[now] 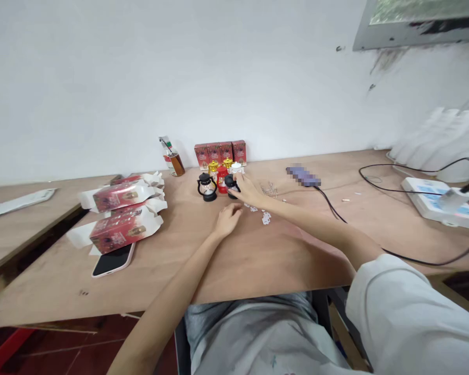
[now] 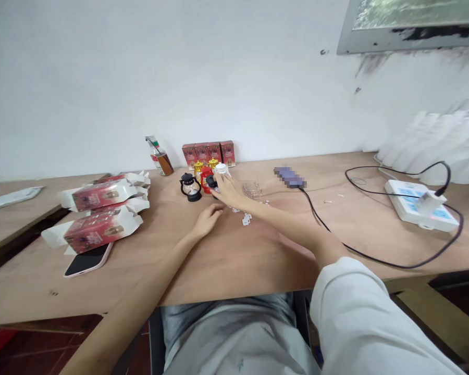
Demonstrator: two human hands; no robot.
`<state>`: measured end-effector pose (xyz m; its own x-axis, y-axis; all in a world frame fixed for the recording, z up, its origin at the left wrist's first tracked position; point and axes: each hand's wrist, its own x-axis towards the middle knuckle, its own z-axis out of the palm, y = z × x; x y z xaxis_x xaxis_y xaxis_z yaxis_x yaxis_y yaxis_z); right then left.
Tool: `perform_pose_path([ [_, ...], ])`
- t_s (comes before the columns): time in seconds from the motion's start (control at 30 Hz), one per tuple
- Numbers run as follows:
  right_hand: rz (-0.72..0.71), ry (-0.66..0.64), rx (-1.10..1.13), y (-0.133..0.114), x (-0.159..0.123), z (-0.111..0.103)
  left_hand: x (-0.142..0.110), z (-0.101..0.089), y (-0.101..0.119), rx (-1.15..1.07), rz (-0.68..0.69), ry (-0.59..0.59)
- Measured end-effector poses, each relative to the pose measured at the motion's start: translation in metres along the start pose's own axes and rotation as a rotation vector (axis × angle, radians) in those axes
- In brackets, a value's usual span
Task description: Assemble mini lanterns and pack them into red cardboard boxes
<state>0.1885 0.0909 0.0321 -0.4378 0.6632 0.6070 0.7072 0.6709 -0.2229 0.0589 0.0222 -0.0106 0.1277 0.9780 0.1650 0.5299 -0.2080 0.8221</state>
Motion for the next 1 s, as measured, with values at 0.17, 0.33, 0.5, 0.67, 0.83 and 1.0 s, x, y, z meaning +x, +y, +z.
perform_pose_path([
  [0.17,-0.24,0.133,0.205,0.004,-0.017,0.001,0.006,-0.013,-0.001,-0.557,-0.187,0.02],
  [0.33,-0.426,0.022,0.194,0.003,-0.039,0.007,0.006,-0.024,0.003,-1.257,-0.512,0.071],
  [0.5,-0.48,-0.098,0.22,-0.004,-0.053,0.008,0.006,-0.027,0.003,-1.285,-0.54,0.136],
  [0.67,-0.237,0.055,0.331,-0.005,-0.053,-0.013,0.002,-0.024,0.004,-1.336,-0.358,0.09],
  [0.83,0.078,0.195,0.245,0.029,-0.078,-0.039,0.0,-0.024,0.005,-1.302,-0.206,0.022],
  [1.0,0.071,0.002,0.007,0.054,-0.12,-0.046,-0.005,-0.03,0.01,-1.281,-0.181,-0.068],
])
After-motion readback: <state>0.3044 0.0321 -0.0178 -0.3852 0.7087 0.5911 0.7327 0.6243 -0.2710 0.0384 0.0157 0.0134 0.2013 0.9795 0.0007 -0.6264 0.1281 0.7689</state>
